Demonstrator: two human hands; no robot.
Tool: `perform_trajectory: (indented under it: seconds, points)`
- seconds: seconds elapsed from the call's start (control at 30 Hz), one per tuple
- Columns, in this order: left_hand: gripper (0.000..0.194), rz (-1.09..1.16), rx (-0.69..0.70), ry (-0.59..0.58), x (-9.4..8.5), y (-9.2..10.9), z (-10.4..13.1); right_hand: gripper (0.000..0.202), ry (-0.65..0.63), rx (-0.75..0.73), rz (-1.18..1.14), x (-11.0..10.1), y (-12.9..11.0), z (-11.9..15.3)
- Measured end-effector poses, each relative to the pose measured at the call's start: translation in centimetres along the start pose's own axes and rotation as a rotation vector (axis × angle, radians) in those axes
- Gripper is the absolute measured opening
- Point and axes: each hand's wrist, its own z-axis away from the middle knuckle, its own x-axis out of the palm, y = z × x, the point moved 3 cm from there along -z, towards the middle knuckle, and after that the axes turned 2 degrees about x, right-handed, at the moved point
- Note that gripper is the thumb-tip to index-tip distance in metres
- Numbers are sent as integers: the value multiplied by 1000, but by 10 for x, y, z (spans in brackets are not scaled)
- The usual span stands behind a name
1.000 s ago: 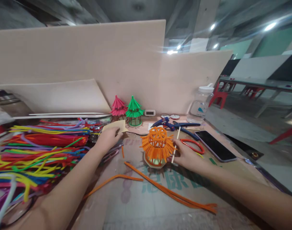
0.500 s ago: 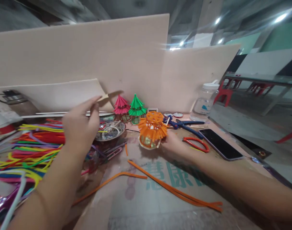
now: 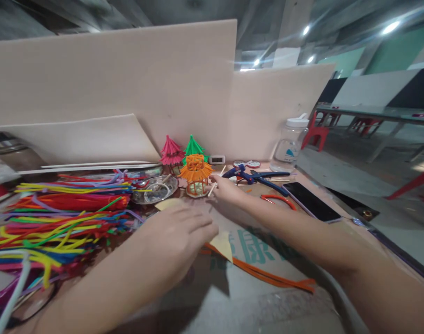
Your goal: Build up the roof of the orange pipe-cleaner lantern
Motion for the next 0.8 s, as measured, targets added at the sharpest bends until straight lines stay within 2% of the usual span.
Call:
perform_trajectory:
  seconds: [0.07, 0.13, 0.23, 0.27, 0.37, 0.43, 0.5, 0.6, 0.7, 0.8]
  points:
    - [40, 29, 26, -77, 16, 8, -1, 28, 11, 34, -60, -14, 7, 25]
    - [43, 21, 61, -72, 36, 18, -6, 29, 12, 47, -134, -33, 11, 58]
    - [43, 100, 169, -69, 75, 32, -15, 34, 100, 2, -398, -67, 13, 107]
    - [42, 155, 156, -94, 89, 34, -17, 37, 129, 5, -434, -78, 15, 120]
    - [35, 323, 62, -155, 120, 32, -22, 47, 207, 24, -349, -105, 18, 143]
    - [38, 447, 1, -177, 128, 25, -22, 51, 252, 23, -228, -114, 19, 148]
    - [33, 504, -100, -163, 130, 14, -22, 54, 223, 15, -157, -112, 16, 148]
    - [32, 407, -223, -140, 132, -1, -21, 47, 46, -21, -87, -89, 9, 145]
    - [43, 342, -243, -182, 141, -6, -20, 30, -132, -29, -75, -63, 9, 142]
    - [45, 318, -213, -212, 148, -5, -22, 28, -215, -34, -89, -47, 13, 140]
